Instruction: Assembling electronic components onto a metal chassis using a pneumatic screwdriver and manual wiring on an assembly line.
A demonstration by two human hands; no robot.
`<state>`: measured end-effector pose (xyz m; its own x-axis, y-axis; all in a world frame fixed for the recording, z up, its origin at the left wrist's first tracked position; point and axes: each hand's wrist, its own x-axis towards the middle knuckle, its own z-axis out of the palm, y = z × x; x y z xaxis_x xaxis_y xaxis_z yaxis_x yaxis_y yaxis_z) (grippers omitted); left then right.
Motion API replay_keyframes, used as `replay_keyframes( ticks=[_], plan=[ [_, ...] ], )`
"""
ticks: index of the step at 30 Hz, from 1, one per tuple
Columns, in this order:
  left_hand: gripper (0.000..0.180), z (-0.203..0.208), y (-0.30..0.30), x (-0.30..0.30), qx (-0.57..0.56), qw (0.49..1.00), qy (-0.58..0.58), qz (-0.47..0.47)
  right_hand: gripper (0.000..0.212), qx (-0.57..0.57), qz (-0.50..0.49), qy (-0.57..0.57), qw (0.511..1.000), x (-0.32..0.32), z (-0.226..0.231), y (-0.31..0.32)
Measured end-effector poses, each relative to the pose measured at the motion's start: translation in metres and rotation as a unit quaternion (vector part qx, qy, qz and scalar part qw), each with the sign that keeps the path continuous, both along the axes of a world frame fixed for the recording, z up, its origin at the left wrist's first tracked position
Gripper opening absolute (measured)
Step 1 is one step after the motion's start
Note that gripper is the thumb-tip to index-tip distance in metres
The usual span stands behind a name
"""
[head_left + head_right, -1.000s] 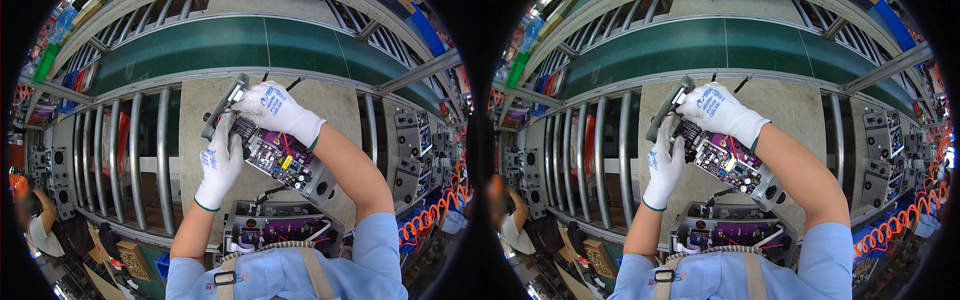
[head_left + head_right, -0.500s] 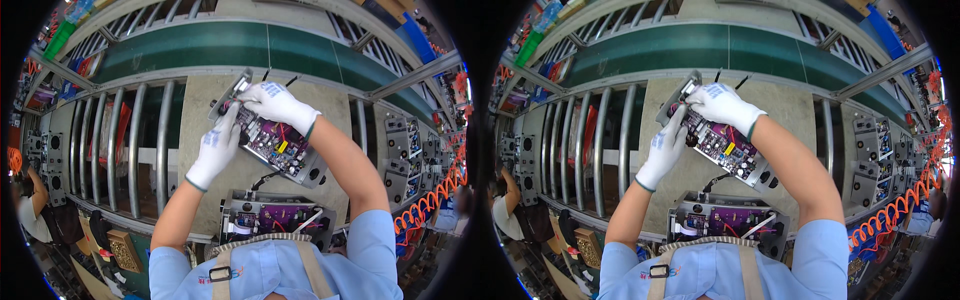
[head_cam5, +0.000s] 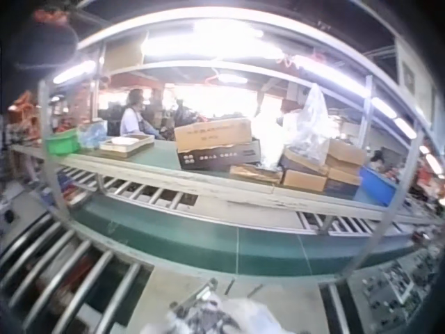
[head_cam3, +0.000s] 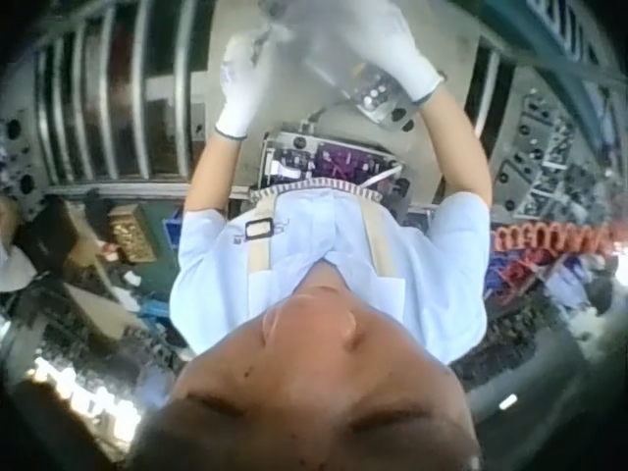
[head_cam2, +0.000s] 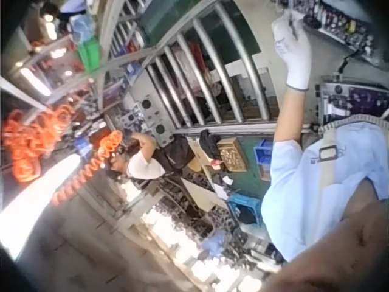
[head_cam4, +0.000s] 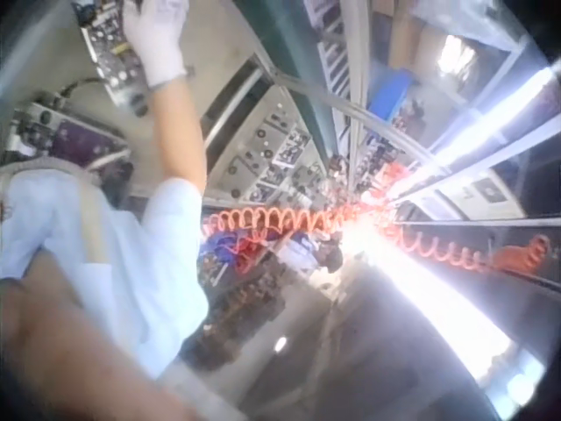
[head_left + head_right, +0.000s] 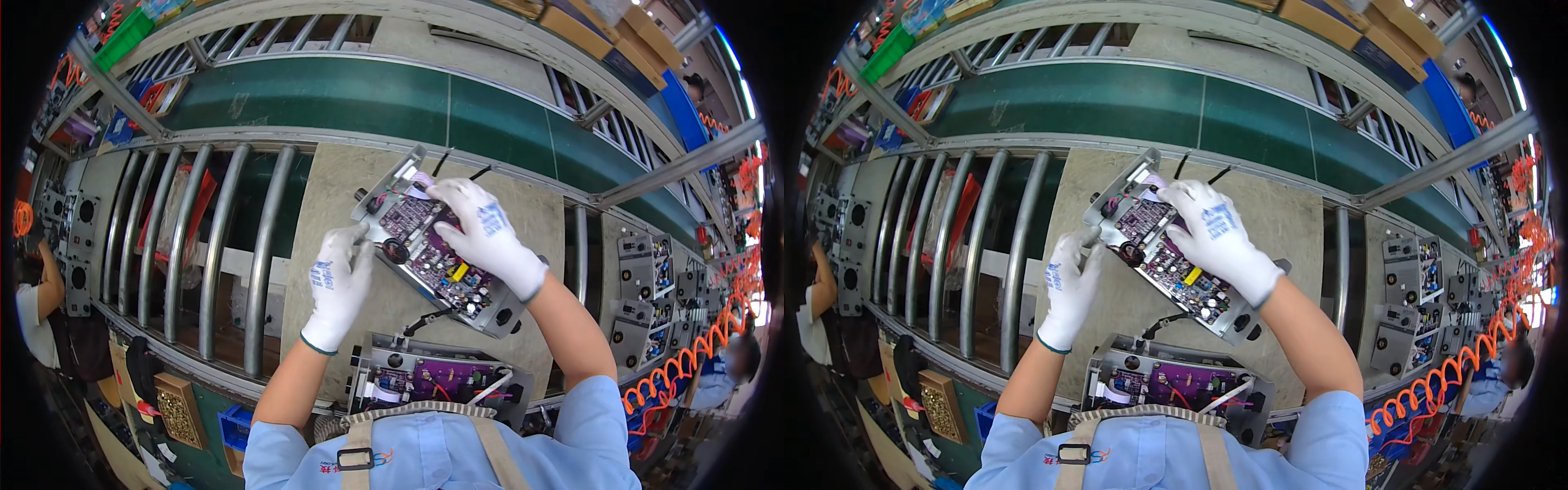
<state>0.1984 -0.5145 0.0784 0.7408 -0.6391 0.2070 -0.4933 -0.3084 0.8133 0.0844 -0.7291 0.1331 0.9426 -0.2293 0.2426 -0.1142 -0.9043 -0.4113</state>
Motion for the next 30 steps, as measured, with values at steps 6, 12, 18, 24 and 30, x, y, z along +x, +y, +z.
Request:
replay_keyframes(
  ticks=[6,12,18,24,30],
  plan=[
    [0.033,-0.022,0.003,-0.008,-0.057,0.976,0.203,0.059,0.026,0.011,0.055,0.036,0.998,0.013,-0.003,0.047],
    [0.03,-0.043,0.012,0.002,-0.106,0.927,0.359,-0.031,0.024,-0.017,0.061,0.089,0.994,0.023,-0.019,0.069],
    [0.026,-0.006,0.011,0.006,-0.035,0.856,0.479,-0.191,0.014,0.128,0.088,0.107,0.982,0.0,-0.006,0.058],
    [0.026,-0.018,-0.01,-0.011,-0.15,0.885,0.436,-0.072,0.023,0.238,-0.052,0.101,0.965,-0.003,-0.029,0.038],
    [0.023,-0.024,-0.006,-0.011,-0.086,0.989,0.102,-0.071,0.026,0.39,-0.204,0.161,0.884,0.001,-0.022,0.044]
  ],
)
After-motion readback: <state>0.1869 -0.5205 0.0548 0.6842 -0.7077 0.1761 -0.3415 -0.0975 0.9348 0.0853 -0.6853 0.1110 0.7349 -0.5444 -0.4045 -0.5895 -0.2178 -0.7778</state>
